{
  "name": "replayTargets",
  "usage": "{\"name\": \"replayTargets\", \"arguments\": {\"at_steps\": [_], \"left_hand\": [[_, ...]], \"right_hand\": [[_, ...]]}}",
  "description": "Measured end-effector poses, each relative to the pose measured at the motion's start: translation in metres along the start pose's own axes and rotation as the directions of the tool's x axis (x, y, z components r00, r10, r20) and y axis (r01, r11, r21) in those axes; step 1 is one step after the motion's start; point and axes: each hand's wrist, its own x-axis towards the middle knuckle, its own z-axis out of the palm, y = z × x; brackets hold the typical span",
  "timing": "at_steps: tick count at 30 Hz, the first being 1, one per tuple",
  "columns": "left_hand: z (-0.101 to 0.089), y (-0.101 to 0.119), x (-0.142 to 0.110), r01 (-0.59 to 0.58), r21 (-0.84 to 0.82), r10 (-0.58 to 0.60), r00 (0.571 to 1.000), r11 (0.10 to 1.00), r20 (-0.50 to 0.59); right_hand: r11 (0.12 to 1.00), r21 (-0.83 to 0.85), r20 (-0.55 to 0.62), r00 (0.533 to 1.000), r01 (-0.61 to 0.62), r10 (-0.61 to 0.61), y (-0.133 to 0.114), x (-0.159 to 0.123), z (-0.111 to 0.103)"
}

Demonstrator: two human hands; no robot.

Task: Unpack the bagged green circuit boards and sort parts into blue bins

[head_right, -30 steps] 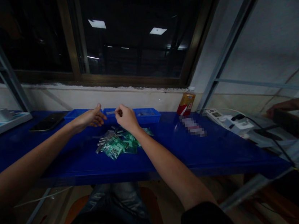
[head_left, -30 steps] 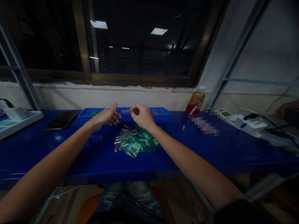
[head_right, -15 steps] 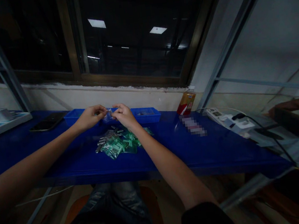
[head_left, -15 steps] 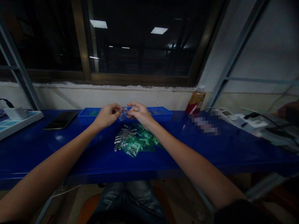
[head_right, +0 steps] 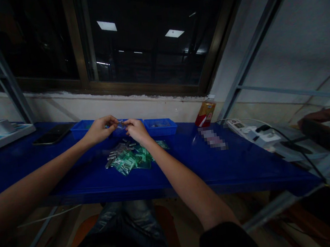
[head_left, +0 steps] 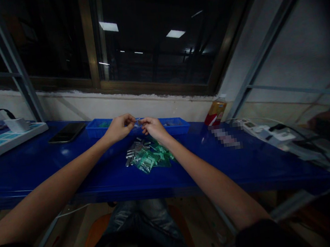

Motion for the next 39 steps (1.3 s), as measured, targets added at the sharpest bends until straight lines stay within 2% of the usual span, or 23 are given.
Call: {"name": "replayTargets", "arguments": {"at_steps": [2,4,7,9,13,18,20,23,26,29,32,35,39], "left_hand": [[-0.002,0.004,-0.001,-0.047,0.035,0.048,0.999,0.998,-0.015],[-0.004,0.007,-0.002,-0.095,0.066,0.099,0.993,0.993,-0.059],[-0.007,0.010,-0.002,-0.146,0.083,0.157,0.979,0.986,-0.134],[-0.009,0.009,-0.001,-0.180,0.082,0.191,0.970,0.980,-0.153],[-0.011,0.002,0.002,-0.258,0.108,0.271,0.953,0.960,-0.138],[-0.011,-0.002,0.002,-0.325,0.089,0.328,0.945,0.941,-0.016],[-0.010,0.000,0.001,-0.325,0.093,0.328,0.945,0.941,-0.012],[-0.006,0.003,0.000,-0.260,0.050,0.264,0.960,0.964,-0.092],[-0.001,0.000,0.001,-0.117,-0.068,0.107,0.984,0.991,-0.141],[0.003,-0.004,0.001,0.100,-0.135,-0.107,0.993,0.986,-0.045],[0.005,-0.003,0.001,0.279,-0.157,-0.264,0.958,0.947,0.109],[0.006,0.000,0.000,0.296,-0.169,-0.268,0.948,0.940,0.170],[0.008,0.001,0.001,0.260,-0.194,-0.230,0.959,0.946,0.164]], "right_hand": [[0.984,0.126,0.057,0.991,-0.129,0.122,0.000,-0.003,0.000],[0.940,0.254,0.167,0.967,-0.230,0.191,-0.002,-0.006,0.001],[0.858,0.396,0.318,0.926,-0.326,0.205,-0.006,-0.010,0.001],[0.813,0.468,0.358,0.915,-0.346,0.183,-0.010,-0.010,0.000],[0.797,0.519,0.366,0.923,-0.309,0.120,-0.016,-0.010,-0.005],[0.897,0.406,0.227,0.970,-0.175,0.087,-0.015,-0.012,-0.001],[0.921,0.355,0.185,0.978,-0.161,0.099,-0.013,-0.012,0.003],[0.932,0.339,0.102,0.990,-0.127,0.098,-0.011,-0.009,0.004],[0.949,0.311,-0.012,0.998,-0.057,0.064,-0.010,-0.004,0.002],[0.976,0.217,-0.079,0.997,0.015,0.002,-0.009,-0.002,0.000],[0.988,0.123,-0.058,0.995,0.090,-0.083,-0.006,-0.004,0.002],[0.992,-0.007,0.004,0.992,0.130,-0.130,-0.003,-0.006,0.004],[0.955,-0.238,-0.010,0.982,0.178,-0.186,-0.002,-0.007,0.004]]}}
